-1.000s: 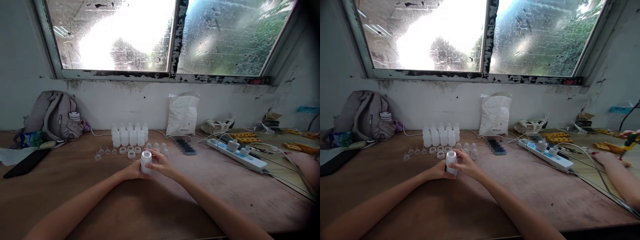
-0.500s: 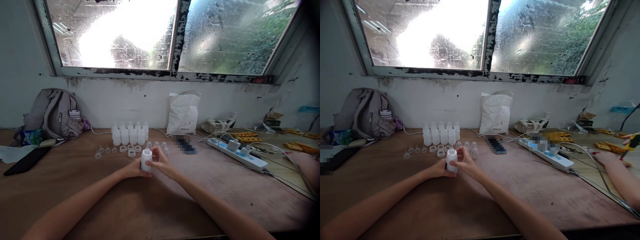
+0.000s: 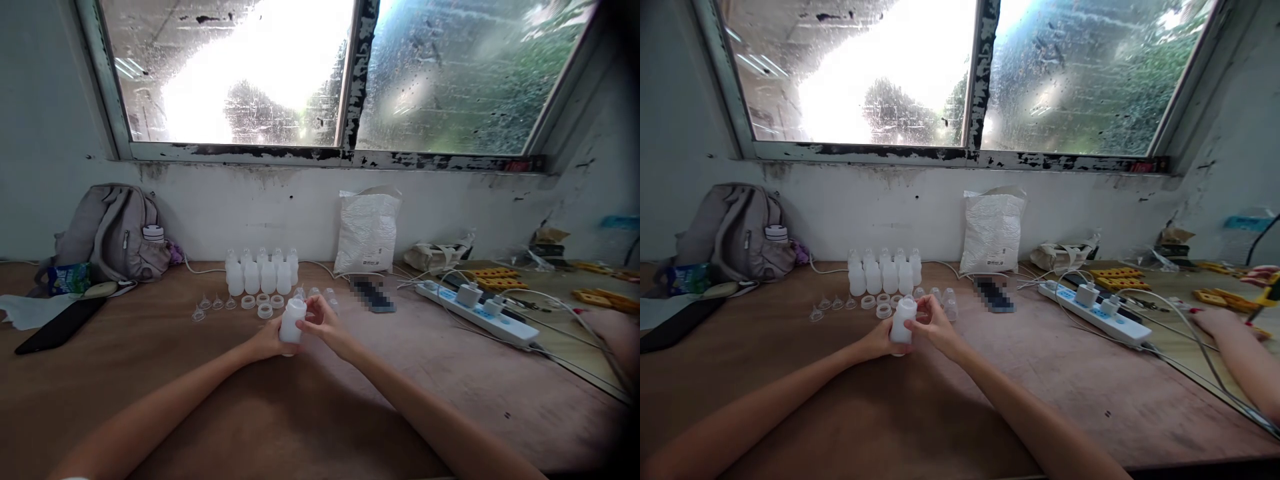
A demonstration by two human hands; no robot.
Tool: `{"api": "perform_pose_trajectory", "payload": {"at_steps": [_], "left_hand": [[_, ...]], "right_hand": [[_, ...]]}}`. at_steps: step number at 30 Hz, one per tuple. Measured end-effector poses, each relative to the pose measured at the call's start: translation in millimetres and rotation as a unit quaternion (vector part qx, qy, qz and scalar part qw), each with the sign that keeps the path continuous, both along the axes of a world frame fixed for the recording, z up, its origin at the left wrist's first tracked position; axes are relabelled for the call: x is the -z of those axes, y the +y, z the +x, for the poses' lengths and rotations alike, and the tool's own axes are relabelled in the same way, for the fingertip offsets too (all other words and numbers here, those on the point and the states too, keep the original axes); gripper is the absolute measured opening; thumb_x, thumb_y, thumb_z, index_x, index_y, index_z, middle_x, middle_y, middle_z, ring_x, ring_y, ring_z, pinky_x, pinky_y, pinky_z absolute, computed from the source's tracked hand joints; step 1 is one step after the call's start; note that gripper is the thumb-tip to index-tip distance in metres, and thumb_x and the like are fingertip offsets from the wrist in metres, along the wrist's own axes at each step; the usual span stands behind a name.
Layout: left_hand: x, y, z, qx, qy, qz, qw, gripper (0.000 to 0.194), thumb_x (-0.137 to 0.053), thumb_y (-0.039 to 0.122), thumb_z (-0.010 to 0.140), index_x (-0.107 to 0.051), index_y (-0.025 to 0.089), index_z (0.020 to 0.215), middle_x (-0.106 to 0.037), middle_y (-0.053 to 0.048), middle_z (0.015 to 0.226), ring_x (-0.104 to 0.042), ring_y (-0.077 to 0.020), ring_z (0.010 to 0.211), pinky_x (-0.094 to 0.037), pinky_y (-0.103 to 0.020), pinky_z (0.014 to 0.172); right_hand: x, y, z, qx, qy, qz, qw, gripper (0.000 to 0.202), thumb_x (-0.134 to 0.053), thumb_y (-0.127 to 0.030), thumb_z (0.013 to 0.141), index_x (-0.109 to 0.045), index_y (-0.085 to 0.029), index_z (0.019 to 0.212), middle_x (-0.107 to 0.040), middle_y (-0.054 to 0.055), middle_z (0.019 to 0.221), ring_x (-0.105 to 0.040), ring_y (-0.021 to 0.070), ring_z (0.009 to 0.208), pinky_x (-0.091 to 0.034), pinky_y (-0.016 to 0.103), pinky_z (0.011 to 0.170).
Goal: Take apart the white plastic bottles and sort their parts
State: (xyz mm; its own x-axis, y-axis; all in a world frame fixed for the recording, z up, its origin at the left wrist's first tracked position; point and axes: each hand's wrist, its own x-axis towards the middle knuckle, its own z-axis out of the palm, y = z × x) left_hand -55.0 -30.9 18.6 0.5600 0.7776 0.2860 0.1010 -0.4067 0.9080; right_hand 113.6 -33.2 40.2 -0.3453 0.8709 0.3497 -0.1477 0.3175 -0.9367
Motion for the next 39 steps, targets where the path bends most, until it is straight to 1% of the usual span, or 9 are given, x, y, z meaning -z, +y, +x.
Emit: {"api": "perform_pose_trajectory", "payload": {"at_steps": [5,14,19,24,28,30,32,35,39], "left_hand": [[-2.4,-12.5,4.7,0.083,-0.104,-0.227,0.965,0.035,-0.061,0.023,0.059,-0.054,0.012,0.092,-0.058,-0.003,0.069,-0.053,-0.0144,0.062,-0.039,-0.025,0.057],[-5.0,-29.3,20.8,0.08,-0.142,-0.288,0.944,0.028,-0.059,0.022,0.061,-0.052,0.013,0.086,-0.056,-0.003,0.069,-0.051,-0.0138,0.059,-0.044,-0.028,0.053],[-4.6,-28.9,22.5,-0.01,-0.081,-0.204,0.976,0.035,-0.062,0.012,0.055,-0.051,0.013,0.088,-0.06,-0.003,0.074,-0.054,-0.0143,0.058,-0.043,-0.027,0.055],[-9.8,-38.2,22.4,0.116,0.009,-0.251,0.961,0.02,-0.058,0.015,0.057,-0.052,0.014,0.076,-0.057,-0.002,0.066,-0.053,-0.0155,0.056,-0.043,-0.029,0.052],[-6.9,-43.0,25.0,-0.089,0.066,-0.054,0.992,0.037,-0.065,0.015,0.048,-0.054,0.016,0.083,-0.053,0.001,0.068,-0.048,-0.0149,0.06,-0.037,-0.025,0.052],[-8.3,-45.3,26.1,-0.114,0.058,-0.036,0.991,0.041,-0.065,0.015,0.046,-0.053,0.016,0.084,-0.052,0.001,0.069,-0.047,-0.0145,0.06,-0.035,-0.025,0.053],[-13.1,-49.2,26.5,-0.012,0.0,-0.144,0.989,0.033,-0.061,0.016,0.05,-0.053,0.016,0.081,-0.052,0.001,0.067,-0.047,-0.0138,0.058,-0.036,-0.026,0.054],[-20.8,-57.1,26.6,0.18,-0.123,-0.347,0.912,0.03,-0.051,0.017,0.054,-0.052,0.015,0.084,-0.053,-0.001,0.068,-0.051,-0.0135,0.056,-0.039,-0.031,0.063],[-20.4,-63.5,27.7,0.269,-0.192,-0.427,0.842,0.034,-0.048,0.017,0.05,-0.053,0.013,0.083,-0.052,-0.001,0.066,-0.051,-0.012,0.053,-0.039,-0.034,0.069]], "right_hand": [[-11.8,-3.0,5.7,-0.127,0.075,-0.119,0.982,0.029,-0.058,-0.025,0.07,-0.054,-0.019,0.098,-0.057,0.004,0.087,-0.052,0.016,0.078,-0.041,0.026,0.062],[-17.6,-7.5,6.9,-0.132,0.089,-0.168,0.973,0.035,-0.058,-0.027,0.068,-0.056,-0.019,0.102,-0.058,0.006,0.103,-0.052,0.0194,0.091,-0.04,0.029,0.072],[-12.2,-6.8,3.8,0.032,0.003,-0.053,0.998,0.025,-0.065,-0.029,0.063,-0.061,-0.018,0.085,-0.062,0.003,0.082,-0.055,0.0189,0.08,-0.041,0.028,0.069],[-16.6,-18.0,-1.4,-0.052,0.052,-0.099,0.992,0.029,-0.057,-0.028,0.068,-0.06,-0.019,0.095,-0.063,0.006,0.095,-0.056,0.0219,0.093,-0.043,0.031,0.075],[-14.2,-25.3,-7.2,0.033,0.058,-0.088,0.994,0.017,-0.059,-0.028,0.068,-0.06,-0.017,0.081,-0.064,0.004,0.067,-0.06,0.0196,0.071,-0.044,0.03,0.066],[-16.4,-28.3,-8.3,0.05,0.073,-0.077,0.993,0.015,-0.06,-0.027,0.068,-0.059,-0.017,0.078,-0.063,0.003,0.066,-0.06,0.0186,0.071,-0.044,0.03,0.067],[-22.9,-31.8,-7.3,0.006,0.091,-0.08,0.993,0.016,-0.059,-0.028,0.069,-0.059,-0.017,0.081,-0.065,0.005,0.076,-0.06,0.019,0.077,-0.043,0.032,0.075],[-34.6,-37.8,-3.7,-0.12,0.121,-0.112,0.979,0.025,-0.054,-0.034,0.071,-0.059,-0.017,0.089,-0.063,0.008,0.095,-0.057,0.0215,0.091,-0.039,0.037,0.085],[-39.2,-41.9,-2.3,-0.181,0.118,-0.15,0.965,0.03,-0.057,-0.038,0.065,-0.058,-0.018,0.087,-0.063,0.008,0.094,-0.056,0.0234,0.094,-0.039,0.039,0.085]]}}
